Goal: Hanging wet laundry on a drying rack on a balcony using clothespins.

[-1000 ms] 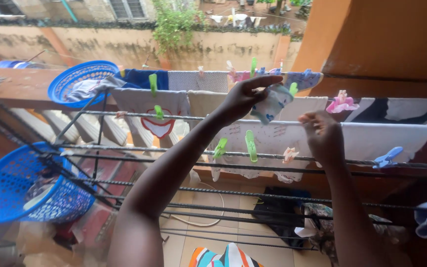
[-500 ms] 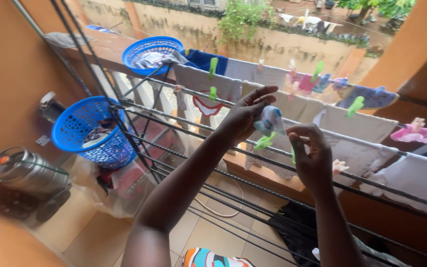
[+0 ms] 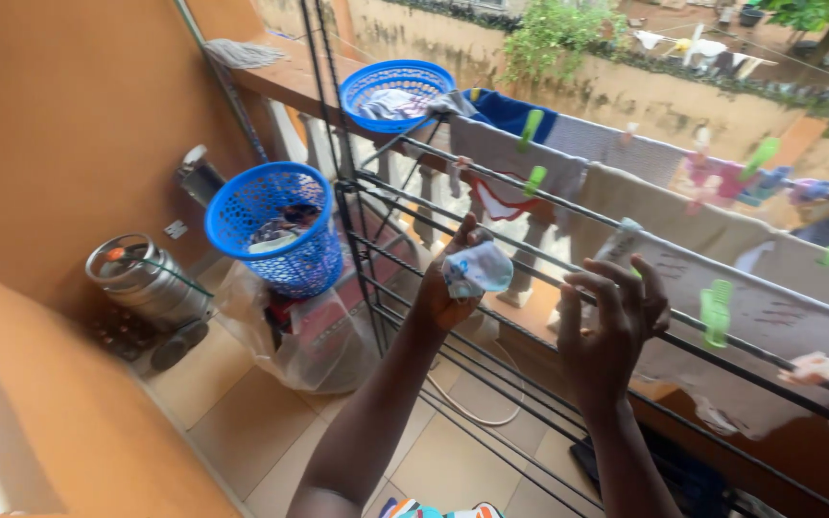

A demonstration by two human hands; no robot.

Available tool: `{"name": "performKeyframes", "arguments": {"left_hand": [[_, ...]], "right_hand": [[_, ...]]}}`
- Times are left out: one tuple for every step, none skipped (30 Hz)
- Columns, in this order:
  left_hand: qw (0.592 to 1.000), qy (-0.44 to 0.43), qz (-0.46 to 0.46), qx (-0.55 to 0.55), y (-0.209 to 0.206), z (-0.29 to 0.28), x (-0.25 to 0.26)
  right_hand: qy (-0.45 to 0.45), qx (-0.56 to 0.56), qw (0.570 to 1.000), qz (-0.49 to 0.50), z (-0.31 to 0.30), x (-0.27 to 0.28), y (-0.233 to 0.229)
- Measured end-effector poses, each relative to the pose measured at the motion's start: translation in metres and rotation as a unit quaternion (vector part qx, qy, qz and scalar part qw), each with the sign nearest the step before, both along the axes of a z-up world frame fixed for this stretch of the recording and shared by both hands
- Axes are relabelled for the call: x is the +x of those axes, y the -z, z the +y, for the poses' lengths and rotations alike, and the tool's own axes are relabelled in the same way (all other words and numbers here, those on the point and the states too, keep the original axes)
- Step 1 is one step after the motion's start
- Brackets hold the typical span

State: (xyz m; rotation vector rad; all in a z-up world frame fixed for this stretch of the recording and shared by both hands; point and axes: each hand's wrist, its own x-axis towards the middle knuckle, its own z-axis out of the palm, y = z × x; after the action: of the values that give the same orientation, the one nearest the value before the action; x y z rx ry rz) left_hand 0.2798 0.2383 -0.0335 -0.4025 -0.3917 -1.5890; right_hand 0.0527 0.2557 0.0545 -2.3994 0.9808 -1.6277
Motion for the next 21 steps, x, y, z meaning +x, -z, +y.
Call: {"name": "performKeyframes", "arguments": {"left_hand": [[0.999,-0.002,0.031,0.02,0.007,0.01,0.009],[0.999,-0.009,0.031,0.022,0.011,0.02,0.018],[0.999,-0.025,0.019,0.03,0.014,0.03,0.027],[0.998,-0.04,0.007,0.038,0.017,0.04,0.036],[0.998,-0.047,0.007,0.038,0.013,0.051,0.043],[0.999,-0.046,-0.006,0.006,0.009,0.061,0.05],[0.999,-0.044,-0.019,-0.024,0.006,0.072,0.056],[0.998,-0.05,-0.019,-0.023,0.01,0.078,0.065],[0.998,-0.047,-0.013,-0.028,0.015,0.085,0.073],[0.998,-0.043,-0.007,-0.034,0.02,0.091,0.081],[0.998,-0.049,-0.007,-0.033,0.024,0.098,0.088],[0.997,-0.072,-0.022,-0.015,0.029,0.105,0.095],[0.995,-0.097,-0.037,0.003,0.033,0.114,0.102],[0.994,-0.103,-0.036,0.005,0.034,0.122,0.108],[0.985,-0.146,-0.077,0.039,0.035,0.13,0.115],[0.972,-0.189,-0.117,0.073,0.036,0.137,0.121],[0.971,-0.196,-0.117,0.075,0.033,0.148,0.128],[0.954,-0.225,-0.157,0.122,0.03,0.158,0.134],[0.932,-0.252,-0.197,0.169,0.027,0.167,0.14],[0.93,-0.258,-0.198,0.171,0.025,0.176,0.146],[0.914,-0.273,-0.228,0.192,0.023,0.185,0.152]], "right_hand": [[0.046,-0.02,0.999,-0.005,0.006,0.009,0.003],[0.038,-0.018,0.999,-0.006,0.011,0.017,0.007],[0.032,-0.01,0.999,-0.016,0.016,0.026,0.011],[0.026,-0.002,0.999,-0.027,0.021,0.034,0.016],[0.019,-0.002,0.999,-0.027,0.028,0.045,0.018],[0.003,-0.01,1.0,-0.024,0.035,0.055,0.019],[-0.012,-0.019,1.0,-0.021,0.042,0.064,0.022],[-0.019,-0.017,0.999,-0.021,0.049,0.076,0.023],[-0.062,-0.007,0.998,-0.014,0.057,0.086,0.025],[-0.105,0.002,0.994,-0.006,0.064,0.097,0.026],[-0.11,0.004,0.994,-0.006,0.068,0.108,0.034],[-0.141,0.035,0.989,-0.001,0.071,0.12,0.043],[-0.173,0.066,0.983,0.005,0.075,0.131,0.051],[-0.179,0.067,0.982,0.006,0.078,0.141,0.061],[-0.237,0.203,0.95,-0.017,0.079,0.153,0.07],[-0.29,0.335,0.896,-0.038,0.081,0.164,0.079],[-0.297,0.336,0.893,-0.036,0.082,0.175,0.086],[-0.33,0.392,0.855,-0.077,0.084,0.185,0.092],[-0.359,0.446,0.811,-0.118,0.085,0.196,0.099],[-0.365,0.447,0.808,-0.116,0.088,0.205,0.101],[-0.355,0.438,0.818,-0.115,0.09,0.214,0.104]]}}
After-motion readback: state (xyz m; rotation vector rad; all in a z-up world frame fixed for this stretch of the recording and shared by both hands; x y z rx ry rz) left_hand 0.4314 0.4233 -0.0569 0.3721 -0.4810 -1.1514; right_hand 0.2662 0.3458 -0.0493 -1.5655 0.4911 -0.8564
